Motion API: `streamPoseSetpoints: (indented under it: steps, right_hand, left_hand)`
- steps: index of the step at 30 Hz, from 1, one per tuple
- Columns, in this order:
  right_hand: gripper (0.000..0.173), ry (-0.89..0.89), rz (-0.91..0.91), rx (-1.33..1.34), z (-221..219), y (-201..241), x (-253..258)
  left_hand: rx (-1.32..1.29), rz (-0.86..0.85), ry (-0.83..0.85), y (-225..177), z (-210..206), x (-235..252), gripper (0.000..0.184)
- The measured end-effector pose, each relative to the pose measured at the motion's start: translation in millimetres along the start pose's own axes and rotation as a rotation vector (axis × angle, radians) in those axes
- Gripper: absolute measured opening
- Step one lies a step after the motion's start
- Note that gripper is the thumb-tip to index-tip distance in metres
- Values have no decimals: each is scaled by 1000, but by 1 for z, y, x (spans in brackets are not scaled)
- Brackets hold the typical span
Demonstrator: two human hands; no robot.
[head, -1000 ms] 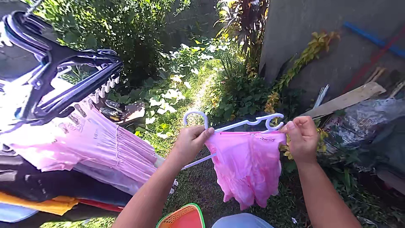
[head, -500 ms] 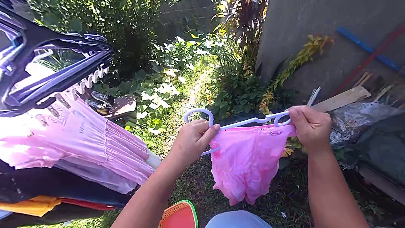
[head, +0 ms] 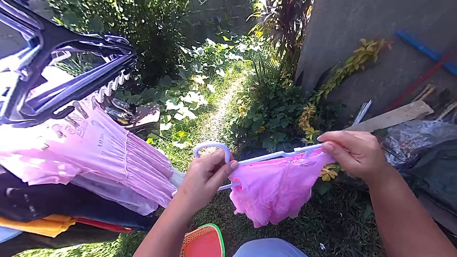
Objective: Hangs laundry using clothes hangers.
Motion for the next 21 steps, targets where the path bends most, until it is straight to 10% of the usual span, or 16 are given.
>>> streamPoseSetpoints:
  steps: [21]
  right_hand:
    - [18, 303, 211, -20, -20, 37, 82]
  left_hand:
    - [361, 61, -127, -22, 30, 12, 26]
Point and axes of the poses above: each hand's wrist, its own x-axis towards the middle knuckle, its own z-axis out of the back of the hand, y = z × x, the point moved 2 cm from there along x, towards the middle knuckle, and after that the axes turned 3 degrees about y, right-handed, at the moved point
